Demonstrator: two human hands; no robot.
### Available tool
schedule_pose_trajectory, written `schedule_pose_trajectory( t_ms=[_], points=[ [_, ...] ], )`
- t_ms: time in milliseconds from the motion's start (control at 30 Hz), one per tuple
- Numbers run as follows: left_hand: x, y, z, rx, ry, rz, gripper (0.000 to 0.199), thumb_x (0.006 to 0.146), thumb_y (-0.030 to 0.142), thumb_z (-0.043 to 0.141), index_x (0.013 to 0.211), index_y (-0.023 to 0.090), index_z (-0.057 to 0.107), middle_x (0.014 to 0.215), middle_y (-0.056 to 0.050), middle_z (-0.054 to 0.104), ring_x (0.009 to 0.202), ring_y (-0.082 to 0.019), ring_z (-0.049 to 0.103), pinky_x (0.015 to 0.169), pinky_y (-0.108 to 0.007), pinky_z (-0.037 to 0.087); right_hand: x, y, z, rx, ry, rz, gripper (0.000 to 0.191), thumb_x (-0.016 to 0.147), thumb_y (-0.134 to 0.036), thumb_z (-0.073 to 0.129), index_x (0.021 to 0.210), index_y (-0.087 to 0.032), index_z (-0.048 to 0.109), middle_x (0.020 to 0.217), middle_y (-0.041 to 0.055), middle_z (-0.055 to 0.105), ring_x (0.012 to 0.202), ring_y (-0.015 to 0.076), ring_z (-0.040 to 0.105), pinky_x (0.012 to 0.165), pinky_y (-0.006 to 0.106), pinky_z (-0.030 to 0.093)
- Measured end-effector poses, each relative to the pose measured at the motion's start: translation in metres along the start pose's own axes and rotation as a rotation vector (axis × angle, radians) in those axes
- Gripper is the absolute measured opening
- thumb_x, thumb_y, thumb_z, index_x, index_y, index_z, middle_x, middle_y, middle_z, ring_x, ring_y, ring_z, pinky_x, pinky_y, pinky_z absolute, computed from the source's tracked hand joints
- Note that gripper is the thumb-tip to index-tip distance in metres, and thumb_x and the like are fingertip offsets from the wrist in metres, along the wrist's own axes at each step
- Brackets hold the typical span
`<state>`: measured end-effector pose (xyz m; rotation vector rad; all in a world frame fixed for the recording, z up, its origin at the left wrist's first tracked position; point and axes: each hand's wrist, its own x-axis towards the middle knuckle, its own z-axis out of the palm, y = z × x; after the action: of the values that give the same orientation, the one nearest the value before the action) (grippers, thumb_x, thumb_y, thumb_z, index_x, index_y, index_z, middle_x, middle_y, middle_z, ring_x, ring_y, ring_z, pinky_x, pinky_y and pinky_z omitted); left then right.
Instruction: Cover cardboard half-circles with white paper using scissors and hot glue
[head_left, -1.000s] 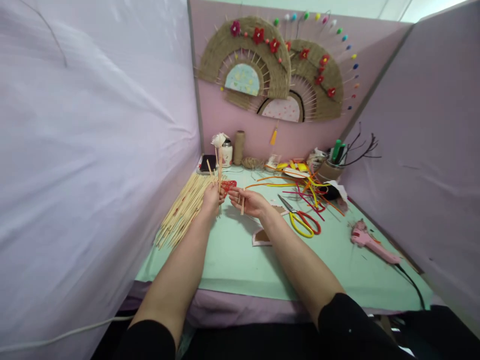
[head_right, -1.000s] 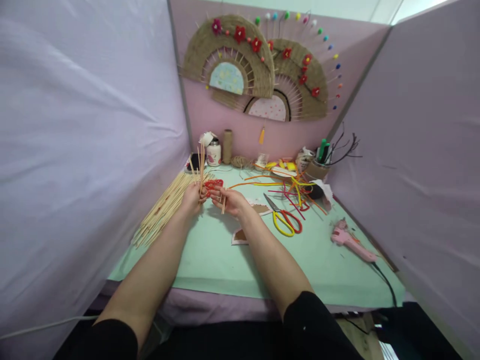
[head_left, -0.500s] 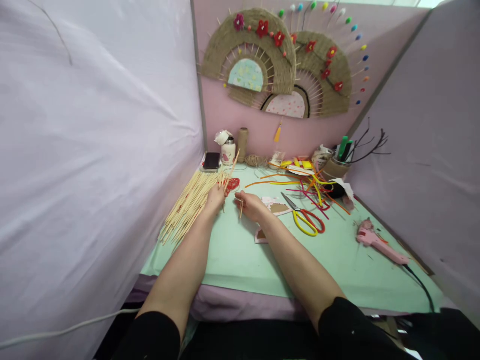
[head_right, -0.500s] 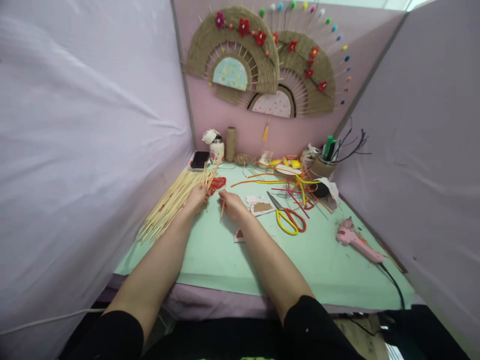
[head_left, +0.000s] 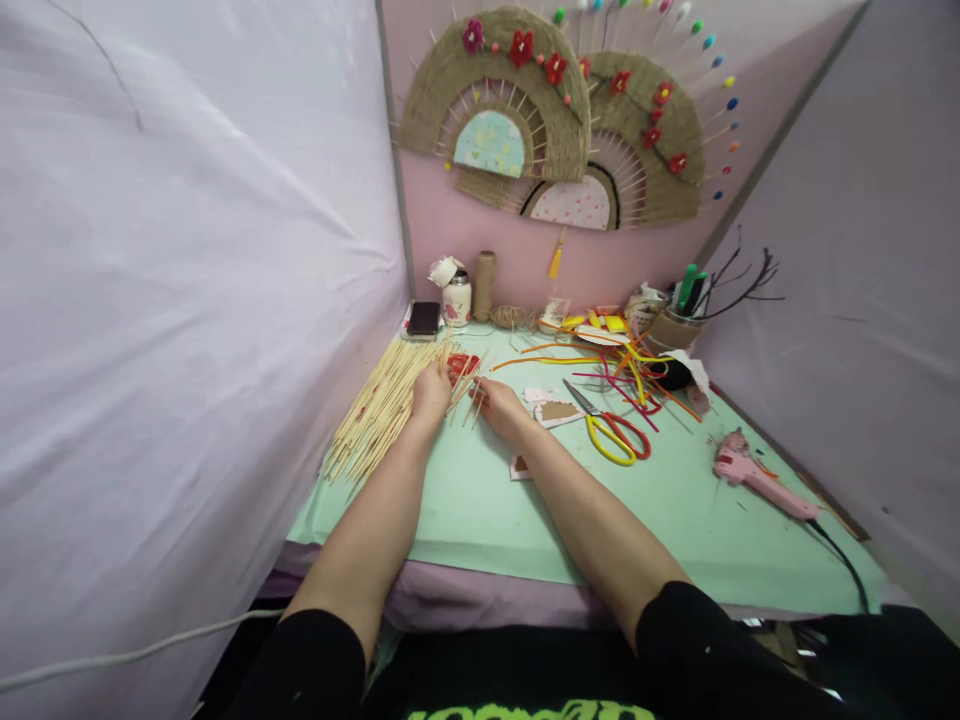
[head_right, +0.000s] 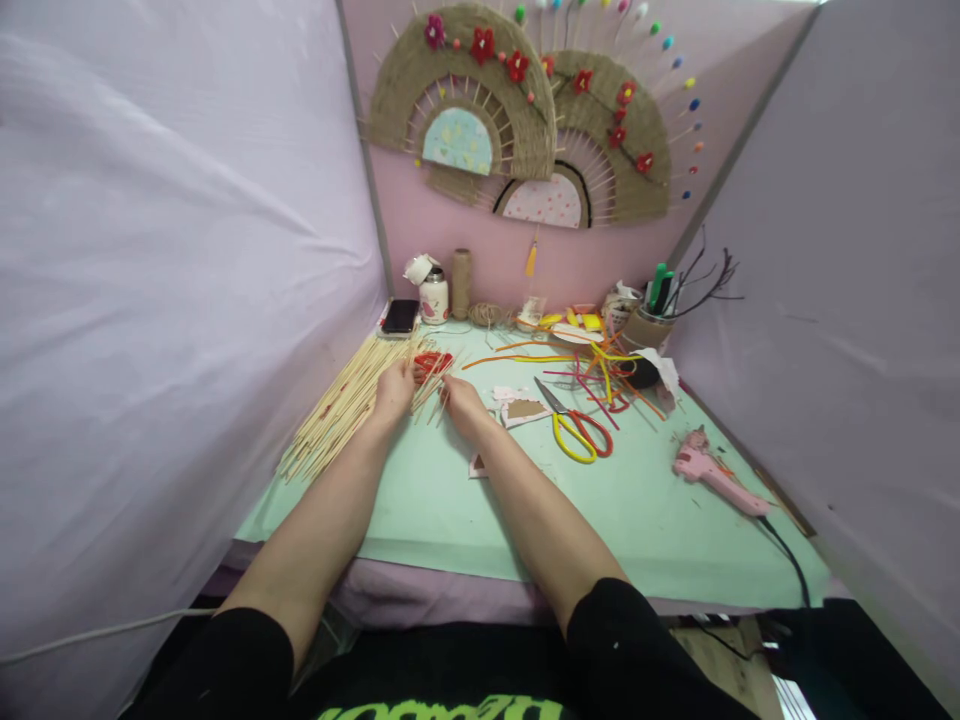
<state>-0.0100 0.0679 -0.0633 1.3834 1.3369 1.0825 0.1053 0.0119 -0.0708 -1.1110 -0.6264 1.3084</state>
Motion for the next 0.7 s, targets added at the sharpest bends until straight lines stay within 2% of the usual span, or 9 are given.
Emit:
schedule_pose_trajectory(
  t_ms=[100, 200, 300, 367, 433, 533, 700],
  points=[
    [-0.003, 0.005, 0.0, -0.111, 0.086, 0.039, 0.01, 0.087, 0.025, 0.054, 0.083, 0.017, 0.06, 0.08, -0.007, 0.068, 0.078, -0.016, 0.064, 0.062, -0.022, 0.044, 0.0, -0.001, 0.0, -0.009, 0.029, -0.016, 0.009, 0.076, -0.03, 0.058, 0.074, -0.021, 0.059, 0.081, 0.0017, 0.067, 0.084, 0.0148, 0.059, 0.072, 0.023, 0.045],
    [-0.007, 0.013, 0.003, -0.298, 0.054, 0.032, 0.012, 0.09, 0.022, 0.049, 0.082, 0.017, 0.057, 0.077, -0.005, 0.067, 0.07, -0.013, 0.064, 0.062, -0.021, 0.045, 0.0, -0.006, -0.002, -0.009, 0.085, -0.042, 0.01, 0.078, -0.031, 0.059, 0.077, -0.021, 0.059, 0.086, 0.0023, 0.067, 0.086, 0.0152, 0.06, 0.072, 0.024, 0.046],
    [-0.014, 0.02, 0.006, -0.524, -0.155, -0.08, 0.012, 0.091, 0.023, 0.049, 0.086, 0.015, 0.055, 0.074, -0.005, 0.066, 0.061, -0.01, 0.062, 0.06, -0.021, 0.047, -0.006, -0.016, -0.008, 0.044, 0.06, -0.051, 0.011, 0.079, -0.032, 0.059, 0.084, -0.022, 0.06, 0.089, 0.0021, 0.068, 0.083, 0.0144, 0.061, 0.069, 0.024, 0.048],
    [-0.02, 0.023, 0.006, -0.626, -0.335, -0.175, 0.01, 0.09, 0.022, 0.052, 0.088, 0.013, 0.057, 0.073, -0.006, 0.066, 0.061, -0.01, 0.062, 0.058, -0.02, 0.047, -0.012, -0.025, -0.016, 0.104, 0.0, -0.06, 0.014, 0.079, -0.031, 0.061, 0.09, -0.022, 0.061, 0.086, 0.0023, 0.069, 0.072, 0.0127, 0.061, 0.063, 0.024, 0.047],
    [-0.026, 0.024, 0.007, -0.659, -0.465, -0.239, 0.01, 0.089, 0.022, 0.055, 0.091, 0.013, 0.059, 0.071, -0.005, 0.065, 0.06, -0.01, 0.062, 0.056, -0.019, 0.047, -0.018, -0.033, -0.024, 0.135, -0.03, -0.106, 0.018, 0.078, -0.03, 0.063, 0.093, -0.021, 0.063, 0.077, 0.0015, 0.068, 0.059, 0.0097, 0.055, 0.055, 0.022, 0.043],
    [-0.033, 0.023, 0.011, -0.642, -0.565, -0.266, 0.012, 0.089, 0.023, 0.057, 0.093, 0.013, 0.06, 0.069, -0.004, 0.063, 0.056, -0.009, 0.059, 0.051, -0.017, 0.044, -0.021, -0.042, -0.035, 0.131, 0.004, -0.188, 0.019, 0.074, -0.03, 0.066, 0.088, -0.018, 0.065, 0.065, -0.002, 0.061, 0.051, 0.0063, 0.045, 0.046, 0.019, 0.035],
    [-0.042, 0.02, 0.022, -0.577, -0.693, -0.272, 0.013, 0.085, 0.022, 0.063, 0.091, 0.011, 0.063, 0.069, -0.005, 0.064, 0.053, -0.006, 0.055, 0.051, -0.015, 0.042, -0.018, -0.042, -0.039, 0.09, 0.009, -0.166, 0.024, 0.064, -0.035, 0.073, 0.077, -0.016, 0.063, 0.063, -0.0029, 0.055, 0.053, 0.0064, 0.046, 0.047, 0.019, 0.034]
  ],
)
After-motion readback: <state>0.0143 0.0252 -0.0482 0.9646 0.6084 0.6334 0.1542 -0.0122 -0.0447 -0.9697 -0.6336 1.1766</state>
